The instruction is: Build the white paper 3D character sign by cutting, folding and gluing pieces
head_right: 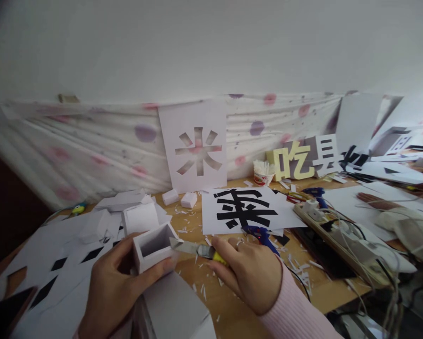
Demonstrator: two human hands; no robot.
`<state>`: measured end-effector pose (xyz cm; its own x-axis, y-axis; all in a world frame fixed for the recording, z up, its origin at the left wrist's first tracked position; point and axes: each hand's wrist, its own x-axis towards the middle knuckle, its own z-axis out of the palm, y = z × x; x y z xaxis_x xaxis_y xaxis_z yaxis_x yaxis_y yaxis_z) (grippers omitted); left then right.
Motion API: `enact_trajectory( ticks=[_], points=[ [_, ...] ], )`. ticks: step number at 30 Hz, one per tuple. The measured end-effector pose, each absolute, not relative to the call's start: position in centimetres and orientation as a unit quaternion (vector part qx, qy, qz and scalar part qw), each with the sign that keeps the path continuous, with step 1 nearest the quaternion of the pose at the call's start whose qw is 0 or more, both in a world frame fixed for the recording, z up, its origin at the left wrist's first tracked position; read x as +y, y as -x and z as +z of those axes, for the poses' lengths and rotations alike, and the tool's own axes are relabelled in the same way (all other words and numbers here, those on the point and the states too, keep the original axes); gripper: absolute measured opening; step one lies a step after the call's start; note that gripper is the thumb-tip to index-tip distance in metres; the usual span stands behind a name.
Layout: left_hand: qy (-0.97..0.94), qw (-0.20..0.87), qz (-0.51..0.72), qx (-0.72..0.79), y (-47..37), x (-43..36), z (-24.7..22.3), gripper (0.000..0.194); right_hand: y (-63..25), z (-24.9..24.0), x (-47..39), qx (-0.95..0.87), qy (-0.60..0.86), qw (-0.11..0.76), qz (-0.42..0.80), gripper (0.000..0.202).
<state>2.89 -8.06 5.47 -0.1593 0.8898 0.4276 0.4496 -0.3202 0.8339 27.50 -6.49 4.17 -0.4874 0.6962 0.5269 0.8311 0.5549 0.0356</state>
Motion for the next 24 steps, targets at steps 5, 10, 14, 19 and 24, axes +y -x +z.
enact_trajectory(
  ticks=[5, 10, 14, 19, 24],
  points=[
    [-0.606, 0.422, 0.492, 0.461, -1.3, -7.9, 6.5, 0.032, -30.8, 3.7, -3.7, -0.797, 0.534, 0.241, -0.144, 0.055],
    [-0.589, 0.48, 0.48, 0.438, -1.2, -7.8, 7.1, 0.03, -29.5, 5.9, -6.1, -0.861, 0.416, 0.292, -0.013, 0.05],
    [-0.638, 0.45, 0.457, 0.426, -1.5, -7.6, 7.1, 0.033, -26.7, 7.7, -8.0, -0.919, 0.305, 0.251, 0.012, 0.054],
    [-0.692, 0.389, 0.449, 0.411, -1.4, -7.5, 7.0, 0.034, -26.5, 8.0, -8.2, -0.933, 0.296, 0.204, 0.017, 0.053],
    [-0.707, 0.38, 0.432, 0.412, -1.4, -7.5, 7.1, 0.029, -26.7, 7.7, -8.7, -0.931, 0.317, 0.178, -0.03, 0.053]
  ],
)
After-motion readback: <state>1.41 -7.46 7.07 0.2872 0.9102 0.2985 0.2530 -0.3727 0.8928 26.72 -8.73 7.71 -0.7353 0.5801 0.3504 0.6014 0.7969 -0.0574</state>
